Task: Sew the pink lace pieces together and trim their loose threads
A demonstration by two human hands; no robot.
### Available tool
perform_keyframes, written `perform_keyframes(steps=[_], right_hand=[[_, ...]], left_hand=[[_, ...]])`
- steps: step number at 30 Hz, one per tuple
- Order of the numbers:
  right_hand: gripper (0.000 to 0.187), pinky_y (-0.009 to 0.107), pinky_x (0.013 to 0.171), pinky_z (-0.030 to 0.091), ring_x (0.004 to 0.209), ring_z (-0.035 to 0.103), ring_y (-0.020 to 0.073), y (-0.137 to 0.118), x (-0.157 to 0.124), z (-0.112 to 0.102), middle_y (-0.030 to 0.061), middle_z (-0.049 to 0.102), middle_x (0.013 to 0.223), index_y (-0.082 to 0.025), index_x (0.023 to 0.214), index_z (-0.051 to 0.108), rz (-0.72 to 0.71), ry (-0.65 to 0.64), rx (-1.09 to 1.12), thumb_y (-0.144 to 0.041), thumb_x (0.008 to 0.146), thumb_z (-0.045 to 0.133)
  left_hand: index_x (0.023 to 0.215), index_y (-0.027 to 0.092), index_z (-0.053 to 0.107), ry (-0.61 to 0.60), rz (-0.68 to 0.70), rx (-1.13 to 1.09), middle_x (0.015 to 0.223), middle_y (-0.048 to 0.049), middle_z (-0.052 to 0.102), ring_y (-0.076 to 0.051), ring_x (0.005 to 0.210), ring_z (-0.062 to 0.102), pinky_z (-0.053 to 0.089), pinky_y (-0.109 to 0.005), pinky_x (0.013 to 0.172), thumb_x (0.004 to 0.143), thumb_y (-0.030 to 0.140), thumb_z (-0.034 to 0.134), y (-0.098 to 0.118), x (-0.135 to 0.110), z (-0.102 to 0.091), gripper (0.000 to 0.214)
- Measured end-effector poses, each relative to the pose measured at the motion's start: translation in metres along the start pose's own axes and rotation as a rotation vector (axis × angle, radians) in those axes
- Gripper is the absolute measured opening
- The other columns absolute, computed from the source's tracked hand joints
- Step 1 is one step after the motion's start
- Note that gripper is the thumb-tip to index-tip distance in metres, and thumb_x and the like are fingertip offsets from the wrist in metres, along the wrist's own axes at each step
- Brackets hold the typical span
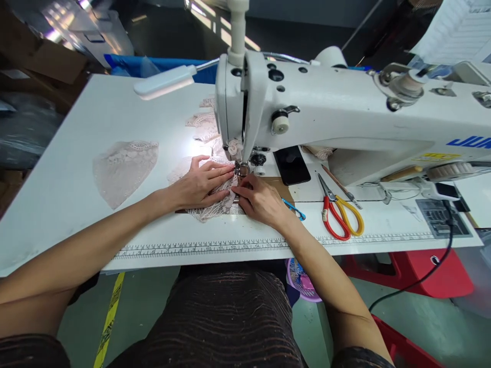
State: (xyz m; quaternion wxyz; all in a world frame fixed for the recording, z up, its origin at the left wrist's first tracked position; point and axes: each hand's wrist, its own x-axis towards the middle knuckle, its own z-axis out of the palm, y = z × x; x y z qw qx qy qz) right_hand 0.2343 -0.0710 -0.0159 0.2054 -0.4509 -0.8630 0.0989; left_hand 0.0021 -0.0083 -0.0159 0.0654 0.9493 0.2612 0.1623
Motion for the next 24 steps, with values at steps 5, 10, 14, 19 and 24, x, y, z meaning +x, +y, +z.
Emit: perform_keyframes(steps=[5, 10, 14, 19, 24], right_hand=[[0.033, 0.04, 0.081, 0.057, 0.094, 0.063, 0.0226, 0.0, 0.001, 0.0, 0.0125, 0.062, 0.109, -0.02, 0.116, 0.074, 0.0, 0.008, 0.017, -0.018, 0.095, 0.049], [0.032, 0.04, 0.083, 0.057, 0.096, 0.063, 0.0227, 0.001, 0.002, 0.001, 0.0119, 0.062, 0.109, -0.022, 0.115, 0.075, 0.014, 0.01, 0.039, -0.018, 0.095, 0.05], [0.032, 0.039, 0.081, 0.058, 0.093, 0.064, 0.0216, 0.002, 0.001, 0.003, 0.012, 0.062, 0.11, -0.021, 0.114, 0.075, 0.018, 0.039, 0.065, -0.018, 0.094, 0.051], [0.031, 0.039, 0.08, 0.058, 0.094, 0.064, 0.022, 0.003, 0.001, 0.003, 0.0124, 0.061, 0.11, -0.02, 0.114, 0.075, 0.012, 0.046, 0.064, -0.019, 0.095, 0.051], [0.031, 0.037, 0.077, 0.058, 0.095, 0.064, 0.0229, -0.001, 0.002, 0.0, 0.0131, 0.061, 0.109, -0.019, 0.118, 0.073, 0.021, 0.011, 0.001, -0.019, 0.096, 0.05]], left_hand=[[0.135, 0.019, 0.061, 0.029, 0.019, -0.019, 0.141, -0.0154, 0.063, -0.034, 0.124, 0.059, 0.031, -0.064, 0.108, 0.097, 0.035, 0.051, -0.002, 0.0, 0.001, 0.042], [0.135, 0.02, 0.061, 0.002, 0.005, 0.009, 0.142, -0.0146, 0.062, -0.033, 0.124, 0.059, 0.029, -0.063, 0.11, 0.1, 0.038, 0.047, 0.0, 0.001, -0.002, 0.042], [0.135, 0.02, 0.061, -0.016, -0.007, 0.033, 0.143, -0.0143, 0.061, -0.032, 0.125, 0.059, 0.028, -0.062, 0.111, 0.101, 0.039, 0.044, 0.003, 0.001, -0.004, 0.042], [0.135, 0.02, 0.061, 0.007, -0.022, 0.043, 0.143, -0.0149, 0.06, -0.033, 0.124, 0.06, 0.027, -0.065, 0.111, 0.101, 0.037, 0.046, 0.006, 0.001, -0.002, 0.041], [0.134, 0.019, 0.061, -0.001, -0.041, 0.039, 0.145, -0.0152, 0.059, -0.033, 0.125, 0.059, 0.025, -0.066, 0.112, 0.102, 0.037, 0.044, 0.008, 0.001, -0.002, 0.04]])
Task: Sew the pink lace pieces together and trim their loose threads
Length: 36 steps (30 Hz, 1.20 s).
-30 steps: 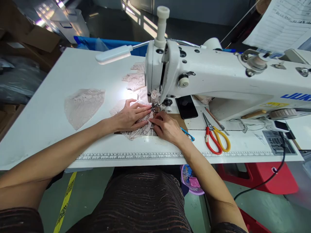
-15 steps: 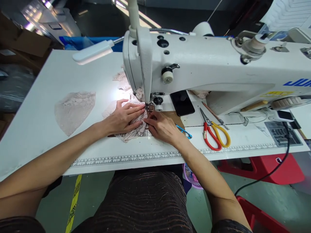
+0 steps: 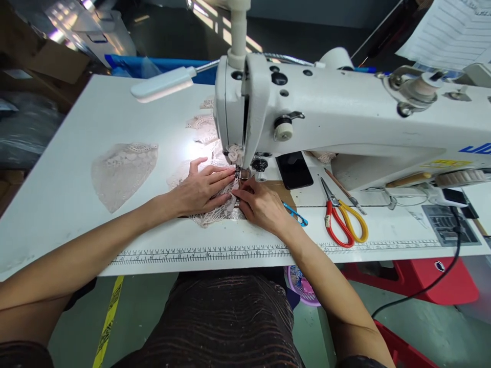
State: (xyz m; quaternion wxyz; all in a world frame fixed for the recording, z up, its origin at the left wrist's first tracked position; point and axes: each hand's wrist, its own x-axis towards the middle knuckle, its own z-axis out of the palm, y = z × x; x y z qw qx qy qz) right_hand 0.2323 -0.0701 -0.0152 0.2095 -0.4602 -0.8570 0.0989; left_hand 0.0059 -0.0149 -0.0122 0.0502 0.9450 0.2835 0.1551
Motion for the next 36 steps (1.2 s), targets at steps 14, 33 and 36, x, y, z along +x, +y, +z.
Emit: perform_keyframes(steps=[14, 33, 36], right_hand=[[0.031, 0.032, 0.063, 0.053, 0.08, 0.059, 0.0207, -0.013, 0.006, -0.001, 0.0132, 0.059, 0.104, -0.019, 0.115, 0.067, 0.068, -0.073, -0.207, -0.012, 0.093, 0.047], [0.038, 0.035, 0.066, 0.051, 0.084, 0.059, 0.0254, -0.025, 0.017, 0.01, 0.0201, 0.061, 0.11, -0.013, 0.125, 0.06, 0.224, -0.077, -0.31, -0.008, 0.09, 0.046], [0.038, 0.036, 0.067, 0.051, 0.085, 0.059, 0.0255, -0.024, 0.013, 0.008, 0.0208, 0.06, 0.112, -0.012, 0.126, 0.059, 0.204, -0.098, -0.322, -0.009, 0.091, 0.044]], left_hand=[[0.112, 0.024, 0.07, 0.073, 0.056, 0.022, 0.118, -0.0053, 0.074, -0.023, 0.096, 0.067, 0.028, -0.059, 0.111, 0.1, 0.026, 0.045, -0.001, 0.004, -0.001, 0.028], [0.125, 0.014, 0.06, 0.118, -0.108, 0.052, 0.13, -0.0177, 0.065, -0.029, 0.109, 0.06, 0.041, -0.05, 0.096, 0.103, 0.033, 0.042, 0.011, 0.006, 0.008, 0.034], [0.127, 0.016, 0.058, 0.167, -0.134, 0.031, 0.131, -0.0177, 0.063, -0.031, 0.113, 0.058, 0.043, -0.05, 0.093, 0.102, 0.034, 0.043, 0.004, 0.007, 0.002, 0.034]])
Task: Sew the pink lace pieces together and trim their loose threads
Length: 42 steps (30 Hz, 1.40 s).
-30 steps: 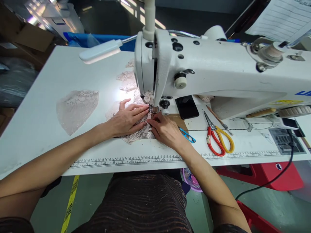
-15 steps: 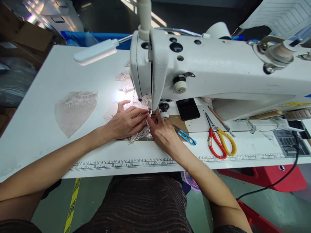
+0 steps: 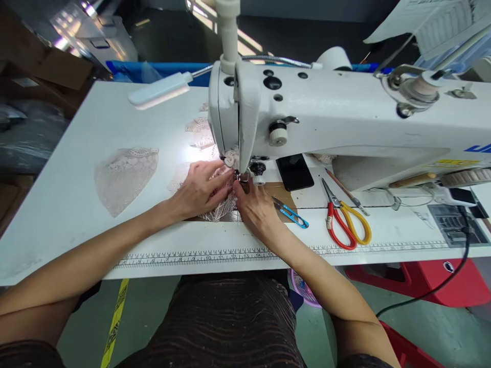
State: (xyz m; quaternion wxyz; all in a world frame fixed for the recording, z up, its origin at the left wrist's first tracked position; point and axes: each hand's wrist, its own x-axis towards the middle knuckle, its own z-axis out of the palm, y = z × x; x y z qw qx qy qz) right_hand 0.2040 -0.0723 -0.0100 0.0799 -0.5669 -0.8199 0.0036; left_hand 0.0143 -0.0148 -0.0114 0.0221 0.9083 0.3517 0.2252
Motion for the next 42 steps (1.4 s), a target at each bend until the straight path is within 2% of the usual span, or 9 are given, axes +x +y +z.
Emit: perform_keyframes(steps=[5, 8, 11, 16, 22, 30, 36, 39, 42], right_hand=[[0.043, 0.037, 0.07, 0.051, 0.09, 0.058, 0.0258, 0.007, -0.008, -0.003, 0.019, 0.057, 0.115, -0.017, 0.129, 0.057, -0.122, -0.008, 0.036, -0.005, 0.091, 0.043], [0.039, 0.037, 0.071, 0.052, 0.09, 0.059, 0.0255, 0.008, -0.008, -0.003, 0.0173, 0.057, 0.111, -0.018, 0.126, 0.06, -0.125, 0.013, 0.065, -0.008, 0.092, 0.046], [0.037, 0.038, 0.072, 0.052, 0.09, 0.059, 0.0261, 0.007, -0.008, -0.002, 0.0168, 0.058, 0.108, -0.017, 0.124, 0.062, -0.111, 0.033, 0.09, -0.01, 0.092, 0.047], [0.039, 0.043, 0.081, 0.054, 0.092, 0.061, 0.0271, 0.016, -0.006, -0.001, 0.0175, 0.061, 0.107, -0.015, 0.126, 0.064, -0.143, 0.068, 0.242, -0.012, 0.092, 0.044], [0.034, 0.036, 0.081, 0.052, 0.087, 0.065, 0.0238, 0.049, 0.003, -0.016, 0.0138, 0.069, 0.097, -0.013, 0.117, 0.071, -0.167, 0.004, 0.422, -0.019, 0.093, 0.046], [0.029, 0.028, 0.066, 0.045, 0.067, 0.061, 0.0173, 0.057, 0.015, -0.019, 0.0072, 0.069, 0.081, -0.014, 0.099, 0.076, -0.048, -0.007, 0.503, -0.018, 0.09, 0.049], [0.026, 0.028, 0.066, 0.045, 0.069, 0.06, 0.017, 0.06, 0.009, -0.011, 0.0042, 0.068, 0.074, -0.017, 0.092, 0.076, -0.028, 0.07, 0.587, -0.016, 0.088, 0.051], [0.027, 0.028, 0.069, 0.046, 0.073, 0.062, 0.0174, 0.059, 0.008, -0.01, 0.006, 0.07, 0.08, -0.016, 0.094, 0.077, -0.032, 0.092, 0.595, -0.016, 0.089, 0.05], [0.028, 0.028, 0.068, 0.047, 0.073, 0.061, 0.0171, 0.056, 0.006, -0.009, 0.0077, 0.069, 0.082, -0.013, 0.099, 0.077, -0.041, 0.103, 0.578, -0.017, 0.09, 0.05]], left_hand=[[0.13, 0.017, 0.056, -0.04, -0.117, 0.042, 0.134, -0.0184, 0.06, -0.033, 0.113, 0.057, 0.043, -0.049, 0.09, 0.101, 0.042, 0.041, -0.035, 0.012, -0.007, 0.041], [0.129, 0.019, 0.057, -0.19, -0.025, 0.052, 0.142, -0.0174, 0.056, -0.036, 0.122, 0.054, 0.04, -0.053, 0.096, 0.102, 0.044, 0.036, -0.062, 0.021, -0.007, 0.042], [0.132, 0.017, 0.054, -0.197, 0.027, 0.07, 0.148, -0.0204, 0.05, -0.038, 0.129, 0.051, 0.038, -0.057, 0.1, 0.103, 0.046, 0.037, -0.074, 0.025, -0.009, 0.045], [0.118, 0.015, 0.063, -0.063, 0.101, -0.009, 0.128, -0.0178, 0.065, -0.03, 0.113, 0.063, 0.049, -0.05, 0.092, 0.101, 0.035, 0.047, -0.043, 0.019, -0.015, 0.031], [0.102, 0.014, 0.071, -0.139, 0.373, -0.174, 0.102, -0.0111, 0.074, -0.021, 0.09, 0.069, 0.056, -0.038, 0.081, 0.096, 0.023, 0.054, -0.003, 0.01, -0.012, 0.02], [0.086, 0.016, 0.071, -0.064, 0.349, -0.106, 0.093, -0.0085, 0.075, -0.017, 0.075, 0.068, 0.054, -0.033, 0.069, 0.099, 0.023, 0.052, -0.001, 0.005, -0.003, 0.024], [0.089, 0.013, 0.066, 0.17, 0.226, -0.204, 0.083, -0.0066, 0.072, -0.015, 0.073, 0.067, 0.055, -0.029, 0.062, 0.1, 0.021, 0.053, -0.002, 0.004, 0.002, 0.019], [0.092, 0.013, 0.065, 0.258, 0.13, -0.258, 0.086, -0.0074, 0.072, -0.015, 0.078, 0.069, 0.057, -0.029, 0.065, 0.1, 0.022, 0.054, -0.004, 0.004, 0.0, 0.016], [0.092, 0.014, 0.065, 0.229, 0.181, -0.258, 0.09, -0.0077, 0.074, -0.017, 0.085, 0.07, 0.058, -0.032, 0.073, 0.099, 0.023, 0.057, -0.005, 0.003, 0.0, 0.014]])
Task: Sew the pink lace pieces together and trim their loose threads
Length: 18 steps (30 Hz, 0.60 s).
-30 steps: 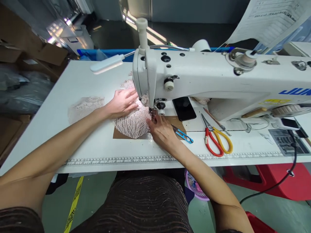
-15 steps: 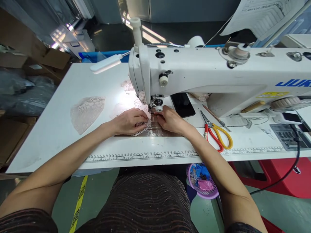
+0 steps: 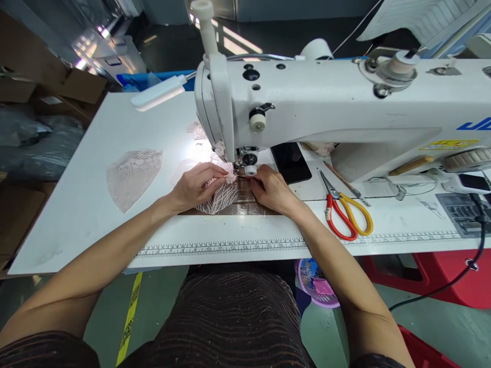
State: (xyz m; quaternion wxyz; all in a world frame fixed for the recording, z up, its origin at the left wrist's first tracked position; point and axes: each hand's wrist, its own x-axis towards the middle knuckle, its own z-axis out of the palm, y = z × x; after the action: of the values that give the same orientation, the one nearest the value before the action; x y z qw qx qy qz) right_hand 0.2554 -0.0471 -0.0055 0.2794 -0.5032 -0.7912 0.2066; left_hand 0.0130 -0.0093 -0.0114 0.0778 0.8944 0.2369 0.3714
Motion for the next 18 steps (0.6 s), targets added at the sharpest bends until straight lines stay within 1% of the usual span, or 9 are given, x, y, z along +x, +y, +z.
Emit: perform_keyframes(steps=[3, 5, 7, 9, 13, 18], right_hand=[[0.034, 0.03, 0.069, 0.049, 0.073, 0.061, 0.0174, -0.002, -0.004, 0.004, 0.0096, 0.068, 0.09, -0.013, 0.114, 0.075, -0.014, -0.036, -0.044, -0.02, 0.094, 0.049], [0.036, 0.032, 0.073, 0.051, 0.082, 0.063, 0.0197, -0.002, -0.006, 0.008, 0.0121, 0.066, 0.103, -0.018, 0.123, 0.072, -0.048, -0.071, -0.098, -0.022, 0.096, 0.049], [0.037, 0.036, 0.079, 0.053, 0.092, 0.062, 0.0229, -0.002, -0.008, 0.012, 0.0137, 0.061, 0.113, -0.022, 0.126, 0.071, -0.092, -0.093, -0.161, -0.023, 0.096, 0.051], [0.037, 0.039, 0.082, 0.055, 0.097, 0.061, 0.0247, -0.002, -0.009, 0.016, 0.0138, 0.058, 0.114, -0.024, 0.127, 0.071, -0.121, -0.095, -0.208, -0.022, 0.095, 0.052], [0.038, 0.041, 0.083, 0.056, 0.096, 0.059, 0.0255, 0.0, -0.009, 0.019, 0.013, 0.056, 0.107, -0.024, 0.129, 0.07, -0.137, -0.089, -0.234, -0.022, 0.096, 0.05], [0.038, 0.042, 0.085, 0.056, 0.097, 0.06, 0.0254, 0.0, -0.01, 0.019, 0.0142, 0.057, 0.115, -0.022, 0.128, 0.07, -0.125, -0.078, -0.231, -0.022, 0.096, 0.049]], left_hand=[[0.091, 0.016, 0.066, -0.094, 0.052, -0.005, 0.093, -0.0067, 0.075, -0.017, 0.087, 0.069, 0.055, -0.036, 0.081, 0.098, 0.022, 0.057, 0.0, -0.003, 0.003, 0.013], [0.092, 0.018, 0.066, -0.161, 0.066, -0.001, 0.095, -0.0062, 0.076, -0.017, 0.087, 0.069, 0.053, -0.039, 0.085, 0.099, 0.022, 0.055, -0.001, -0.005, 0.005, 0.014], [0.095, 0.019, 0.068, -0.209, 0.065, 0.016, 0.096, -0.0058, 0.076, -0.017, 0.086, 0.068, 0.051, -0.041, 0.088, 0.1, 0.022, 0.053, -0.001, -0.006, 0.007, 0.016], [0.096, 0.02, 0.068, -0.236, 0.063, 0.038, 0.096, -0.0056, 0.076, -0.017, 0.085, 0.067, 0.051, -0.042, 0.089, 0.101, 0.022, 0.051, -0.002, -0.007, 0.008, 0.018], [0.097, 0.019, 0.068, -0.262, 0.088, 0.038, 0.095, -0.006, 0.076, -0.018, 0.088, 0.068, 0.051, -0.042, 0.095, 0.1, 0.023, 0.051, -0.001, -0.007, 0.006, 0.018], [0.098, 0.02, 0.07, -0.299, 0.114, -0.01, 0.097, -0.0047, 0.077, -0.018, 0.09, 0.07, 0.048, -0.048, 0.105, 0.095, 0.027, 0.057, 0.0, -0.007, 0.0, 0.015]])
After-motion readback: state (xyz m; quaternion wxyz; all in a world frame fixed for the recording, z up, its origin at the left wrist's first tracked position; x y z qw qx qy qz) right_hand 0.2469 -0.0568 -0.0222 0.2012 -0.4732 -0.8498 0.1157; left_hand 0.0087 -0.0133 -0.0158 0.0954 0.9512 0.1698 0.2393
